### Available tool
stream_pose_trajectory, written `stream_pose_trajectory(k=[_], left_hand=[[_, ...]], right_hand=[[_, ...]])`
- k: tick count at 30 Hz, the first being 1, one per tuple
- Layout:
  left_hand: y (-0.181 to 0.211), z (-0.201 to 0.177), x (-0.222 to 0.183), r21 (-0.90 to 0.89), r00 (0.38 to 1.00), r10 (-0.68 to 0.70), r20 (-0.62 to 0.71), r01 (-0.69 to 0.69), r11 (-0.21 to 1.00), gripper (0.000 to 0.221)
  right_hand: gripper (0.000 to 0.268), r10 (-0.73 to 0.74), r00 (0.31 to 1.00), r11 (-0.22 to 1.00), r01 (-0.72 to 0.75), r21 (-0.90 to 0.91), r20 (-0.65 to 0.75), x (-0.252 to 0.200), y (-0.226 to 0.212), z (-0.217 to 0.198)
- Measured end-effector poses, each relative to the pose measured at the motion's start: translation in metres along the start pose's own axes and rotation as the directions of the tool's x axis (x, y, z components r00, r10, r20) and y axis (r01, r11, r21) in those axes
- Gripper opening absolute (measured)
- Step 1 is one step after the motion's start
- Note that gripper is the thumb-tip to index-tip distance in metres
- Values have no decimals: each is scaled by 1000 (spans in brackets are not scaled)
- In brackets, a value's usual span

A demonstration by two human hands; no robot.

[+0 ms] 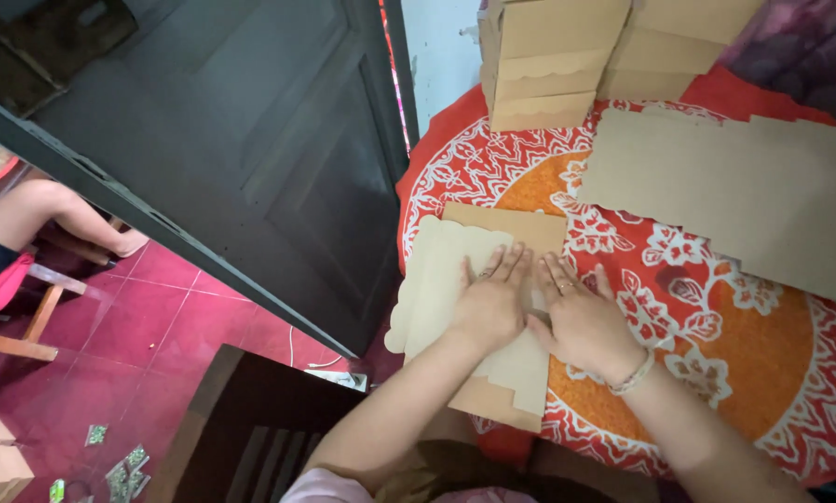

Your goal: Folding flat cardboard sheets along pre-scored lines to create box components and stacking them.

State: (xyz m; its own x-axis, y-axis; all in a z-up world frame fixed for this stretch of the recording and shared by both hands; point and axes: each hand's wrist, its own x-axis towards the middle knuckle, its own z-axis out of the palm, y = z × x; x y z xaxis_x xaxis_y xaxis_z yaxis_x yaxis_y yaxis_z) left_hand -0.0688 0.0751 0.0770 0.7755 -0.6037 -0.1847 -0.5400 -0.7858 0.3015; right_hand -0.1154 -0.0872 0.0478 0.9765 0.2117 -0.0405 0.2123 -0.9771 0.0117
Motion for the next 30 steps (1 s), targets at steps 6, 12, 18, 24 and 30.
stream_pose_trajectory(k=[6,12,18,24,30], left_hand=[[1,1,-7,-70,984,-169,-63,165,984,78],[-4,0,-1,49,999,-1,-55,4,999,76],[-8,11,4,22,994,-52,-91,54,998,73],[-10,8,2,-24,992,-91,-88,89,996,74],[-9,12,6,23,998,42,-43,-41,999,70]], right_hand=[[83,18,1000,1000,-18,14,-18,-1,1,0],[88,-21,1000,991,21,129,-2,5,9,6],[87,64,996,998,-65,17,58,3,7,3],[86,59,996,998,-60,4,70,1,2,-3],[95,34,991,997,-42,65,127,-1,5,-14]])
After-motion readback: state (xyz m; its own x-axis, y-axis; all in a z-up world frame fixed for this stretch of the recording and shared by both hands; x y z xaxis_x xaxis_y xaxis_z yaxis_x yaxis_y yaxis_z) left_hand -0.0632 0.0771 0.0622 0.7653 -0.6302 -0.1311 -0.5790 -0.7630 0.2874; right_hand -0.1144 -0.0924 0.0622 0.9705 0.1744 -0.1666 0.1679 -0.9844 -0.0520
